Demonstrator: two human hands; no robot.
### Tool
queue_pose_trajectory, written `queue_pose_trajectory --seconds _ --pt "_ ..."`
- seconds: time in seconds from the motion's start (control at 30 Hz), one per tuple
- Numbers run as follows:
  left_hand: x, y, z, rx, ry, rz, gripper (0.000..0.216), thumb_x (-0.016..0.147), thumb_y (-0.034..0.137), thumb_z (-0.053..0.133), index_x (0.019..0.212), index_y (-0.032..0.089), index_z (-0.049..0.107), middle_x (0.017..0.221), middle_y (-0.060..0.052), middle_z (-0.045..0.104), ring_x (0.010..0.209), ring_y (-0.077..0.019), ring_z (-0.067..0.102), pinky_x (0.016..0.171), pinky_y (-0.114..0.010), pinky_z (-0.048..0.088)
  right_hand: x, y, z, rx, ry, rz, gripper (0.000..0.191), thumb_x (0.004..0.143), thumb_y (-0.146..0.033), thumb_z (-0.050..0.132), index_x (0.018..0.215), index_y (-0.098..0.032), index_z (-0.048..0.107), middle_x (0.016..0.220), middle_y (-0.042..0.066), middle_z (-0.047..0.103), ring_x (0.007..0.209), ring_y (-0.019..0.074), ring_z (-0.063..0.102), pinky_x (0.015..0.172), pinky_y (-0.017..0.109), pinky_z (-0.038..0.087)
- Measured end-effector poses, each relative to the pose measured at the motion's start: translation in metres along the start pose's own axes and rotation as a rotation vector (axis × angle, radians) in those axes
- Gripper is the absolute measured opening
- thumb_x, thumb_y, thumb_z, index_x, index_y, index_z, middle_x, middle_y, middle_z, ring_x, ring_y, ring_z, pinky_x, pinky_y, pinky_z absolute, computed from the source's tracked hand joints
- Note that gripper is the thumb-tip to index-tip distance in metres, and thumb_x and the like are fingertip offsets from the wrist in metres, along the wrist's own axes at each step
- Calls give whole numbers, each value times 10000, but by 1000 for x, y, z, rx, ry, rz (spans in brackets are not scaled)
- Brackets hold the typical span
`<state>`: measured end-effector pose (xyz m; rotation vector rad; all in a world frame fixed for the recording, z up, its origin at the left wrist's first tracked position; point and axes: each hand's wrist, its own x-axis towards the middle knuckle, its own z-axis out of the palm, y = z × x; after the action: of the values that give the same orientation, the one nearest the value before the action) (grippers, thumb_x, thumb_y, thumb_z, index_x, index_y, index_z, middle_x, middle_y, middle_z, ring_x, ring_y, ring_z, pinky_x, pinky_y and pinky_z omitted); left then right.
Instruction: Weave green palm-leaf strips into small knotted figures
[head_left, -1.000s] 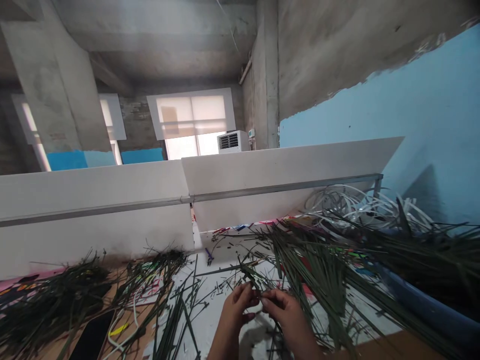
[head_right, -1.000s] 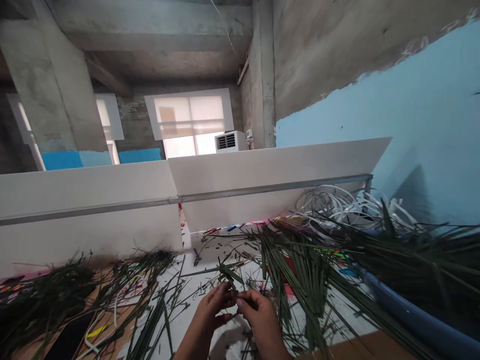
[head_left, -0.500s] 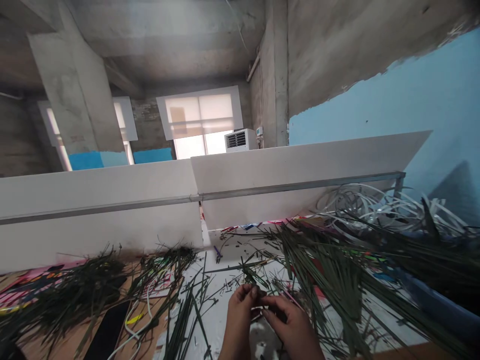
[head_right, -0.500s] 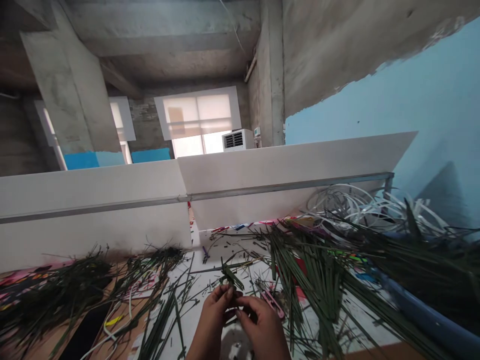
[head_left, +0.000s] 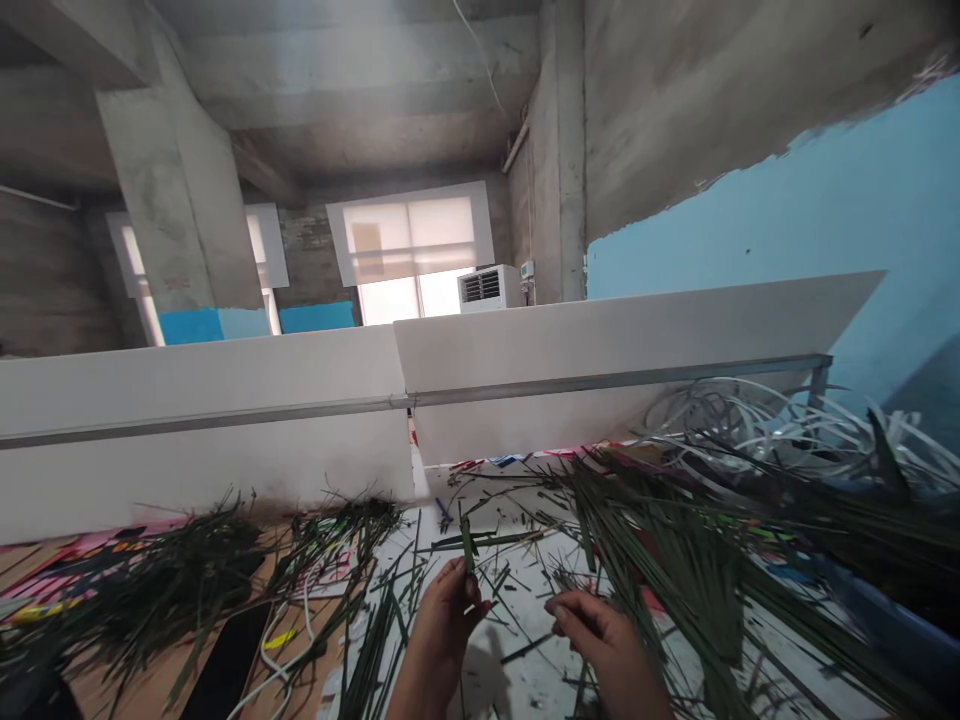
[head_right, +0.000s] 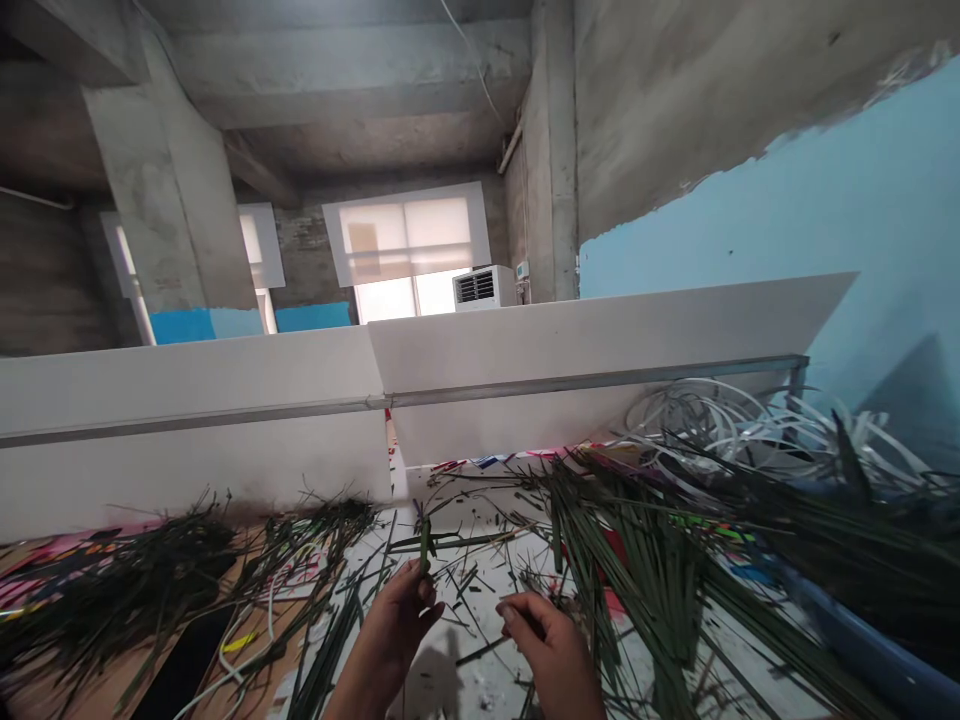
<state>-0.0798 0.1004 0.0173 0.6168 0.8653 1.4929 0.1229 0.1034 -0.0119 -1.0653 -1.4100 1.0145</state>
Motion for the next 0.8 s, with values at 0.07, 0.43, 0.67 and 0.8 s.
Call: queue_pose_trajectory --seconds 0.07,0.43,0.67,0.8 --pt "0 2 -2 -10 7 0 437 571 407 879 650 208 498 547 73 501 550 -104 460 663 -272 433 1 4 1 7 -1 -16 411 749 -574 647 787 -178 749 692 46 683 720 247 622 664 323 481" --pt "-1 12 1 70 -36 -39 399 558 394 853 683 204 525 560 80 513 567 -103 474 684 -276 457 17 -33 -92 -351 238 -81 294 774 -403 575 917 -202 734 931 89 753 865 275 667 791 362 471" --pt "0 14 5 138 -91 -67 358 618 397 824 706 202 536 568 81 505 563 -103 478 694 -275 466 -2 -16 -117 -892 -8 17 215 792 -228 562 847 -243 769 917 52 759 869 241 670 752 290 426" --pt "-1 15 7 211 -78 -69 317 637 399 791 745 204 566 574 80 505 556 -105 483 691 -273 471 7 -9 -94 -1032 -77 -24 259 843 -190 529 952 -232 761 1035 68 753 1016 240 651 831 279 404"
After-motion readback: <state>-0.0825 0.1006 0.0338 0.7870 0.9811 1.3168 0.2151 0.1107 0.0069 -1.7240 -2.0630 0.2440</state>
